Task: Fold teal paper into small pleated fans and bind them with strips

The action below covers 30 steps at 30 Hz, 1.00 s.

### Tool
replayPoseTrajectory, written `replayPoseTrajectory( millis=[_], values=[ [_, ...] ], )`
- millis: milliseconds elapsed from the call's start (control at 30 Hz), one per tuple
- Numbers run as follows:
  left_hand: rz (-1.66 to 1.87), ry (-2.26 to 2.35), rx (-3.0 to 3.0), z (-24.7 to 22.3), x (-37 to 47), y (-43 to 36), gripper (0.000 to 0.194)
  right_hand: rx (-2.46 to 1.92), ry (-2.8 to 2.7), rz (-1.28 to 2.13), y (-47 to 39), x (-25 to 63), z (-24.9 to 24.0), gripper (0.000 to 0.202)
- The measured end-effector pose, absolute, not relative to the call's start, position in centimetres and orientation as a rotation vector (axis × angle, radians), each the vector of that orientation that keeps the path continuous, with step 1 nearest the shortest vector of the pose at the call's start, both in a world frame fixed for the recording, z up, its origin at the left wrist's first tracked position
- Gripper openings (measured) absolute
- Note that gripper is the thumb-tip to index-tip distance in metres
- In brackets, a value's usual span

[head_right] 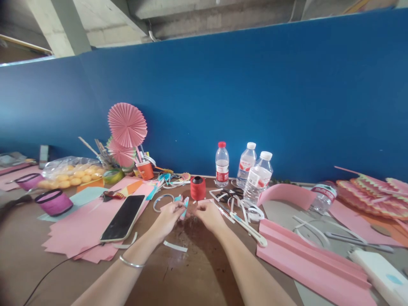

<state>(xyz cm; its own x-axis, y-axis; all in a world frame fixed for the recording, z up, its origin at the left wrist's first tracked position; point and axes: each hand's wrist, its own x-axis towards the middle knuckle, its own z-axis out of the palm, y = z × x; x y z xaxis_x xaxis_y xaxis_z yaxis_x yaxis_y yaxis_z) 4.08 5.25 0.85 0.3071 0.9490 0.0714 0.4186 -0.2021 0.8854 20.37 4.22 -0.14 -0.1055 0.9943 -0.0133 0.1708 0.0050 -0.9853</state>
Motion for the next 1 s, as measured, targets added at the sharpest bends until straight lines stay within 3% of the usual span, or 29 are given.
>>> replayPoseTrajectory(
  millis=[200, 333, 433, 700, 867, 1000],
  values=[
    [0.667, 1.128, 1.851, 1.6, 3.6, 4.8, 0.027, -1.338, -1.413, 1.569, 4.5, 22.0, -0.1, 0.016],
    [0.489, 1.045, 1.956, 2.2, 3.4, 4.1, 0.018, -1.374, -1.480, 1.593, 4.2, 21.9, 0.0, 0.019],
    [0.437, 1.075, 2.045, 2.1, 3.3, 3.9, 0.011, -1.426, -1.570, 1.459, 3.8, 21.1, 0.4, 0.013],
    [0.625, 1.357, 2.084, 1.2, 3.8, 4.6, 0.016, -1.637, -1.745, 0.758, 1.8, 17.9, 2.0, 0.010],
    [0.800, 1.371, 1.928, 1.5, 3.1, 5.4, 0.013, -1.665, -1.952, 0.296, 0.4, 16.5, 1.4, 0.020],
    [0.849, 1.283, 1.723, 1.6, 2.6, 5.9, 0.017, -1.539, -1.811, 0.435, 1.0, 16.9, 0.4, 0.020]
  ],
)
